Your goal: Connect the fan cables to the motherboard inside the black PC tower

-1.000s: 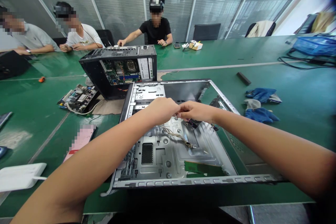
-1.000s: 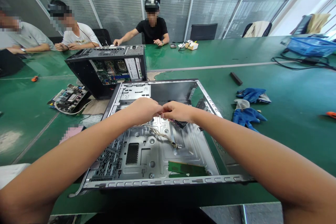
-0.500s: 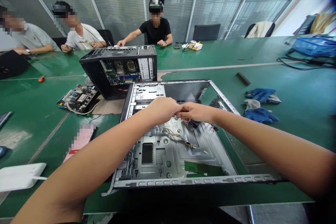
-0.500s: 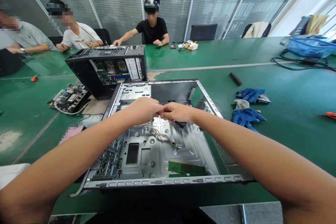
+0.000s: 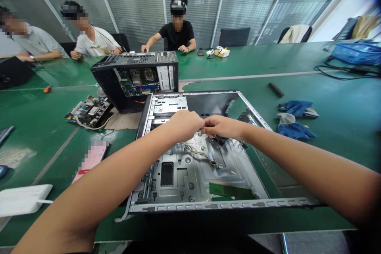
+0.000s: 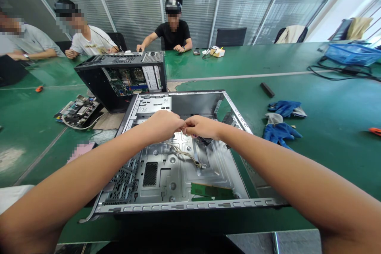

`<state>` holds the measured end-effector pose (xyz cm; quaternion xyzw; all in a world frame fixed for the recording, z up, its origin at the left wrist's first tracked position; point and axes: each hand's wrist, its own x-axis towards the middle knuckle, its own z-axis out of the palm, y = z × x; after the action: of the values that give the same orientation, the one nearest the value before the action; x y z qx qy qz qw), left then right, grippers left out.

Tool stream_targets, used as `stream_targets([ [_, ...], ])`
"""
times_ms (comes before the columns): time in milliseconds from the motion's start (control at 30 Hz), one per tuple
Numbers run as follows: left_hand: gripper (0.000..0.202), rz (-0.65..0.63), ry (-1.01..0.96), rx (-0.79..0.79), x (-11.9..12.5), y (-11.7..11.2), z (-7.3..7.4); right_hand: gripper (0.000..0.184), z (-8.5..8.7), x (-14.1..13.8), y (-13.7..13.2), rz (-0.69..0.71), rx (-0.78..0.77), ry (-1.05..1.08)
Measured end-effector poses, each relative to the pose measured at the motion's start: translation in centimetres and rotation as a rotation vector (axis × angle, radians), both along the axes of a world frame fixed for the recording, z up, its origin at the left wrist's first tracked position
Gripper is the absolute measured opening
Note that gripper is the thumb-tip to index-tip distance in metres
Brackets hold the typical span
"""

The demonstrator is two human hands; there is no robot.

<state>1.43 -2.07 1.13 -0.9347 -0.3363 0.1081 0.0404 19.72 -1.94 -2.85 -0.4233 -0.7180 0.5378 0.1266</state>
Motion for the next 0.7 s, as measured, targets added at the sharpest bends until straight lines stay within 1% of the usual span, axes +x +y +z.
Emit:
stream_targets([
  [167,0.021,-0.047,-0.056,-0.014,-0.2,0.2,-0.6,0.015,0.0,-0.1,0.0,0.020,0.012,-0.030],
  [367,0.024,-0.080,-0.097,0.008,-0.2,0.1,-0.3,0.012,-0.1,0.0,0.1,0.036,0.025,-0.021],
  [600,0.026,-0.035,-0.019,0.018,0.2,-0.3,0.3,0.015,0.0,-0.1,0.1,0.038,0.032,-0.056],
  [700,0.025,-0.039,-0.001,0.033,0.2,-0.5,0.5,0.016,0.0,-0.1,0.1,0.027,0.024,-0.046],
])
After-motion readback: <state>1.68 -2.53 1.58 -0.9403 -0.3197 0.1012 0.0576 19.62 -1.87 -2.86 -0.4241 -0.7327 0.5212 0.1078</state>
